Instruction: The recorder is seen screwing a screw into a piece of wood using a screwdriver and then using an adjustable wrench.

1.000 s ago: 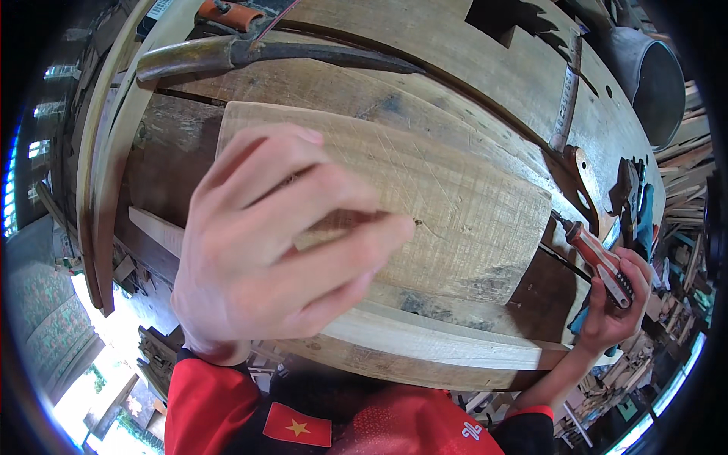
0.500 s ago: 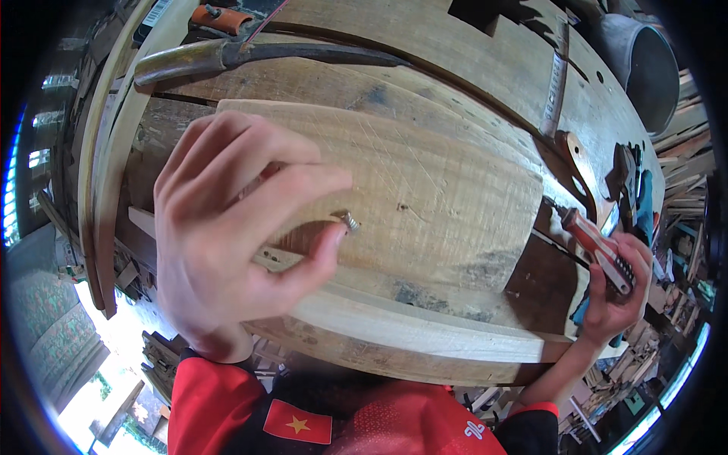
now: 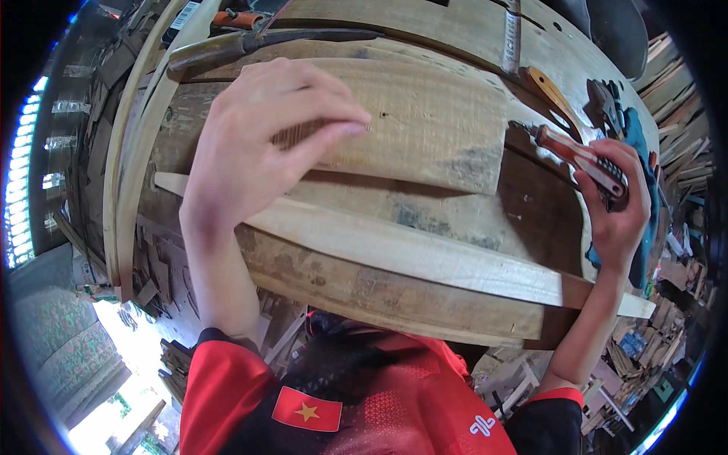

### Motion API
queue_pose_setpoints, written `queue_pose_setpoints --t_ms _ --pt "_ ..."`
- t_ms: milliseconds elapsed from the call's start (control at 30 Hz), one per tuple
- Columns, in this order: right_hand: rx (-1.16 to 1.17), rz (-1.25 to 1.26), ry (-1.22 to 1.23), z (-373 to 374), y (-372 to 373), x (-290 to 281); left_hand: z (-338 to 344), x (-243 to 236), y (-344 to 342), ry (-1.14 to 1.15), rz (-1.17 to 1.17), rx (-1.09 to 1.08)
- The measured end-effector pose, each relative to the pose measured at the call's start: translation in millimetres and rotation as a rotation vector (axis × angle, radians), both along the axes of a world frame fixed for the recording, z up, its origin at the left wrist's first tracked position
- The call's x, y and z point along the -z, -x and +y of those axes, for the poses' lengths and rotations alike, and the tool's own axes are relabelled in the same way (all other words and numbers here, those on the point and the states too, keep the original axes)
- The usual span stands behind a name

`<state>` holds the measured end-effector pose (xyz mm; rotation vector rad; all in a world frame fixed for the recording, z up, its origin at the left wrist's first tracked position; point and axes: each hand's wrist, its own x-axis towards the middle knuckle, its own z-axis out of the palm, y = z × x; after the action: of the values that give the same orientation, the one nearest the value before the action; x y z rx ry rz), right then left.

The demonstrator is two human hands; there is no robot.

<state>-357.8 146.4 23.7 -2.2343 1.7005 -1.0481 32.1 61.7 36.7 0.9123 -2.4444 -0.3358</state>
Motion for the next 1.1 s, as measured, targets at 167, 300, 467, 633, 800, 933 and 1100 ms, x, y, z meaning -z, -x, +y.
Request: queue_pose_setpoints --t_ms 167,300,467,633,800,933,1100 --pt "0.012 -0.047 -0.041 4 -2 -1 -8 -7 16 -0.053 0.015 0.001" --pt "0.001 -0.051 -0.056 6 -3 -3 -17 -3 23 -0.116 0.036 0.030" --pt "-0.010 -0.051 -0.051 5 0 0 -10 8 18 -0.174 0.110 0.021" --pt "-0.013 -0.052 -0.056 6 -1 -1 -15 20 16 -0.089 0.234 0.052" --pt "-0.013 -0.045 -0.060 6 1 1 -13 15 14 -0.098 0.176 0.055" --pt "-0.009 -0.049 -0.052 5 1 3 -10 14 14 -0.097 0.116 0.031" --pt "-0.012 -0.038 -0.055 6 1 3 -10 16 15 -0.092 0.130 0.024"
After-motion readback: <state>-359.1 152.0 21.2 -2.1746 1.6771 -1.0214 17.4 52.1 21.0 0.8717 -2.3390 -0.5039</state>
